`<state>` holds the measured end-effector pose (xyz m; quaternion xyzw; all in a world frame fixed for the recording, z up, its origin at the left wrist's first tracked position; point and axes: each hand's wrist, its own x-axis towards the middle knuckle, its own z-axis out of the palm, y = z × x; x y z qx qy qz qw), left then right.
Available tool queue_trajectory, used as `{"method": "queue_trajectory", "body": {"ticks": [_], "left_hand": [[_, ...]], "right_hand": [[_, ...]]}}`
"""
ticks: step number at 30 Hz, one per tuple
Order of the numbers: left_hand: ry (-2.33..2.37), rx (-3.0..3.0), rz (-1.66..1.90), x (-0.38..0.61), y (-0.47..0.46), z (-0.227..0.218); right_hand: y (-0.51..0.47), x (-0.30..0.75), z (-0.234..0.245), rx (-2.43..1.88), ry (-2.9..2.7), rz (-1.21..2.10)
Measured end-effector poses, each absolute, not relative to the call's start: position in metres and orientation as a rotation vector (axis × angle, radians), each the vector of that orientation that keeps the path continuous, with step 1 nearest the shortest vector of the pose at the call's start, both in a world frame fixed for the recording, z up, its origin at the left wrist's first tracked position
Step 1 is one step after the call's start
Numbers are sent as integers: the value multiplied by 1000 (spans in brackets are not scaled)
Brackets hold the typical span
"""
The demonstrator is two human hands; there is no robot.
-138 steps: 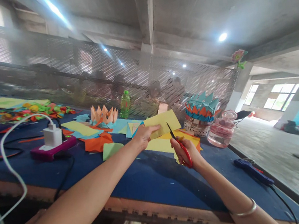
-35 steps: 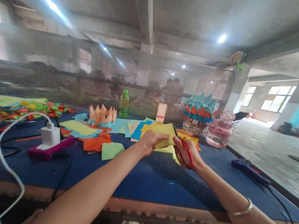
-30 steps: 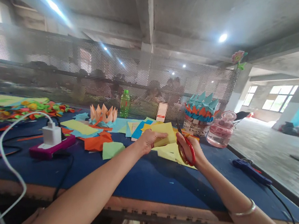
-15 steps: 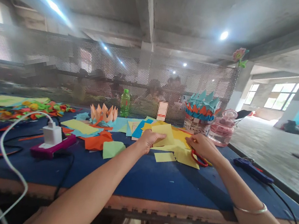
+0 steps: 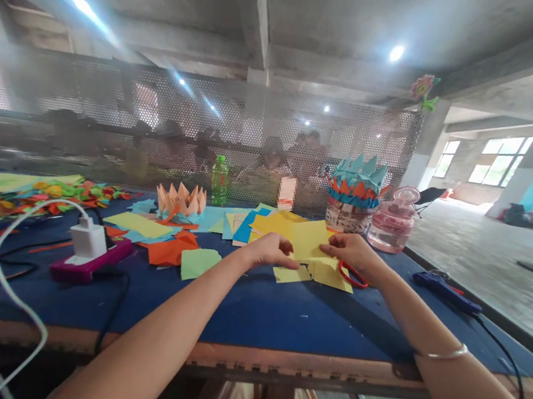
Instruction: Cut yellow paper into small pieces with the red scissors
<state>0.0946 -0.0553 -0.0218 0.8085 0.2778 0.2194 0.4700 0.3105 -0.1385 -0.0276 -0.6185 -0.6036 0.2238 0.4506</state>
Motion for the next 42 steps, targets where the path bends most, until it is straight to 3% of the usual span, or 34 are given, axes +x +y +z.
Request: {"method": "queue_trajectory", "body": {"ticks": [6, 38, 42], "left_hand": [[879, 2398, 483, 97, -52, -34], [1008, 2657, 440, 104, -74, -27], [1071, 2703, 245, 103, -75, -21]], "right_hand": [[-142, 325, -21, -1623, -1411, 508], [-140, 324, -20, -1677, -1427, 459], [-141, 321, -17, -1700, -1444, 429]]}}
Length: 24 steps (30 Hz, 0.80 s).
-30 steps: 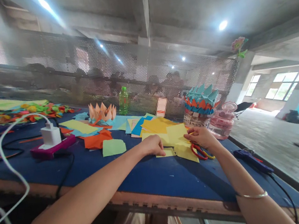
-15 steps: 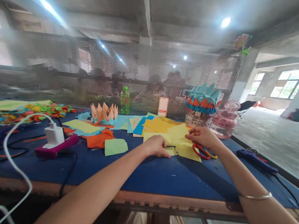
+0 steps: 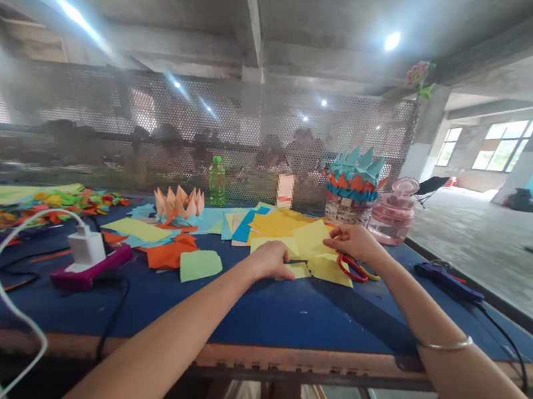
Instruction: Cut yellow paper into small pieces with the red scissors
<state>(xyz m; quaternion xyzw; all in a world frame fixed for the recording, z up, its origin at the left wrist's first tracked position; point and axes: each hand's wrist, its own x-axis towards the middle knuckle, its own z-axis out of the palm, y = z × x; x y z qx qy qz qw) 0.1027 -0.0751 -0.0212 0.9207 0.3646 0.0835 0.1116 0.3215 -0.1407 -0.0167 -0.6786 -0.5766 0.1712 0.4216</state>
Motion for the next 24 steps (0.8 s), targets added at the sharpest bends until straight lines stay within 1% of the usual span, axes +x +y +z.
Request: {"method": "queue_trajectory", "body": {"ticks": [3, 16, 19, 24], "left_hand": [[1073, 2712, 182, 103, -76, -19], [1043, 2653, 204, 103, -76, -19], [1139, 2633, 359, 92, -58, -9], [1463, 2516, 717, 41, -11, 21]], "right_hand": [[-140, 322, -18, -1683, -1444, 438], [-137, 327, -20, -1708, -1475, 396], [-138, 331, -21, -1697, -1467, 414], [-140, 336, -20, -1761, -1529, 454]]}}
